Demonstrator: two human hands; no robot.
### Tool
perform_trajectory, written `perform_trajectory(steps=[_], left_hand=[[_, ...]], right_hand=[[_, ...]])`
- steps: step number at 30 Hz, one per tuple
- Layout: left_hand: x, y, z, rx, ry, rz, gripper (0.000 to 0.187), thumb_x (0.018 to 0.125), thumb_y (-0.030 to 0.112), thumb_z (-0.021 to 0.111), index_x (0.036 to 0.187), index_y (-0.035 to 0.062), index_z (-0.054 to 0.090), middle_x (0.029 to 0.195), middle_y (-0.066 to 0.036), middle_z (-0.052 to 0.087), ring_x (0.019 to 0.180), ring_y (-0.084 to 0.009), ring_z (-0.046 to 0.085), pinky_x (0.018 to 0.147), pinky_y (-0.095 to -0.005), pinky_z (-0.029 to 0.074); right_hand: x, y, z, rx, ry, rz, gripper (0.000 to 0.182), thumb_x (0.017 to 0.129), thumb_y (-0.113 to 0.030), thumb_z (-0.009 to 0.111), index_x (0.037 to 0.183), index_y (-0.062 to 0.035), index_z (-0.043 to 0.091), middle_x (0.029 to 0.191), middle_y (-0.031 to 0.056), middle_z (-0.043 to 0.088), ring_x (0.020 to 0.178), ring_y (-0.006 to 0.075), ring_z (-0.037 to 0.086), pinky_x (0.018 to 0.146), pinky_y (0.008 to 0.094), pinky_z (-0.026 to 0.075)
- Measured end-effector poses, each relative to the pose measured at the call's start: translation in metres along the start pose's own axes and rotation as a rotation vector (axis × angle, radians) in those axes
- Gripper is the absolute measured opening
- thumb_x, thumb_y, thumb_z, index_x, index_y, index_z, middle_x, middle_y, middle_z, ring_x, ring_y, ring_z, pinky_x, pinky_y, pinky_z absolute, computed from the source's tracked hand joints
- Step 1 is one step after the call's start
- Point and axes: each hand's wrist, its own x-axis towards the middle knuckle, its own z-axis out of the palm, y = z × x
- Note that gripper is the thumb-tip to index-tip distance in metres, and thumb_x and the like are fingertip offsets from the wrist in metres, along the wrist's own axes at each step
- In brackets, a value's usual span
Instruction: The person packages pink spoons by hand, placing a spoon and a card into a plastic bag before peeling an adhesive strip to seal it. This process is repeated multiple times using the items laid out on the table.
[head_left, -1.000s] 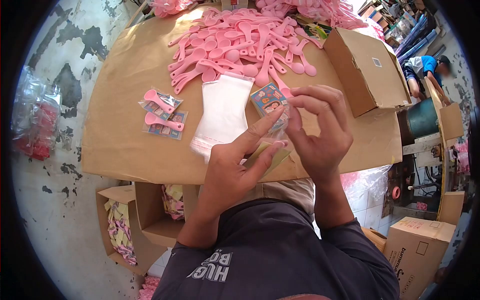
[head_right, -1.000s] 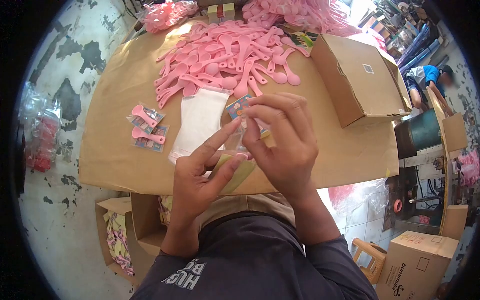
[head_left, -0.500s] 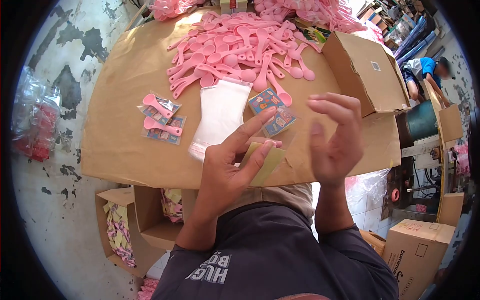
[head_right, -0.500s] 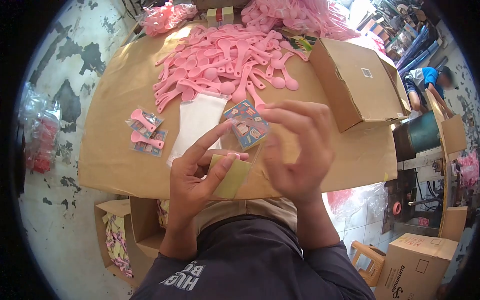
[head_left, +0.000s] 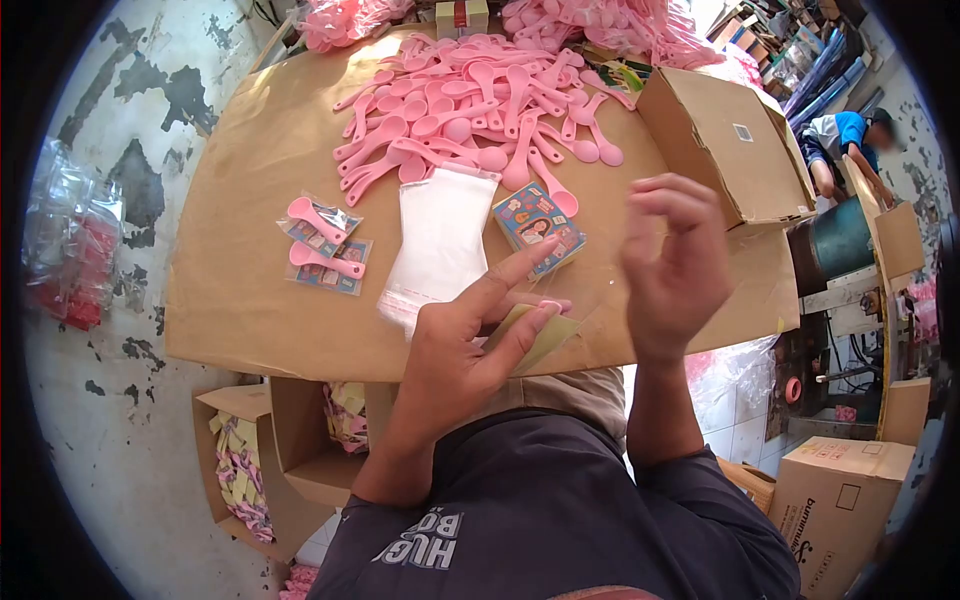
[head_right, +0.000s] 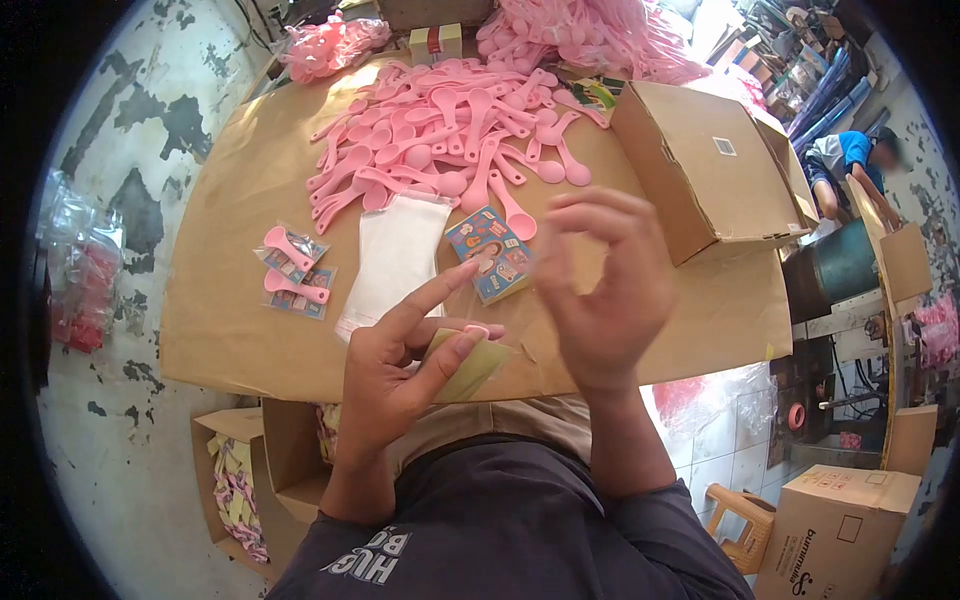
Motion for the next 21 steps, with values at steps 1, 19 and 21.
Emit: perform_trajectory(steps=[1, 19, 21], left_hand=[[0.0, -0.001, -0.001, -0.03, 0.019, -0.038, 0.051, 0.099, 0.005, 0.066, 0.147, -0.0013, 0.051, 0.102, -0.015, 0.078, 0.093, -0.0088, 0.07, 0.08, -0.0229, 0.054], [0.007, -0.013, -0.003, -0.335, 0.268, 0.102, 0.022, 0.1, 0.002, 0.064, 0.12, -0.0072, 0.067, 0.118, -0.016, 0.07, 0.107, -0.0164, 0.068, 0.092, -0.0301, 0.057], [0.006, -0.01, -0.004, -0.386, 0.26, 0.031, 0.023, 0.1, 0.002, 0.065, 0.121, -0.0072, 0.067, 0.118, -0.016, 0.071, 0.106, -0.0162, 0.068, 0.092, -0.0302, 0.058]], right_hand=[[0.004, 0.005, -0.004, 0.233, 0.138, 0.161, 0.018, 0.081, 0.004, 0.072, 0.098, -0.0024, 0.067, 0.102, 0.0125, 0.07, 0.094, 0.0251, 0.068, 0.084, 0.0361, 0.054], [-0.033, -0.006, 0.004, 0.594, -0.422, 0.675, 0.014, 0.096, -0.009, 0.071, 0.108, -0.0026, 0.071, 0.097, -0.0006, 0.067, 0.074, -0.0011, 0.05, 0.059, 0.0174, 0.036], [-0.034, -0.002, 0.004, 0.657, -0.406, 0.687, 0.013, 0.097, -0.008, 0.07, 0.109, -0.0023, 0.071, 0.1, -0.0003, 0.067, 0.076, -0.0006, 0.052, 0.061, 0.0177, 0.038]])
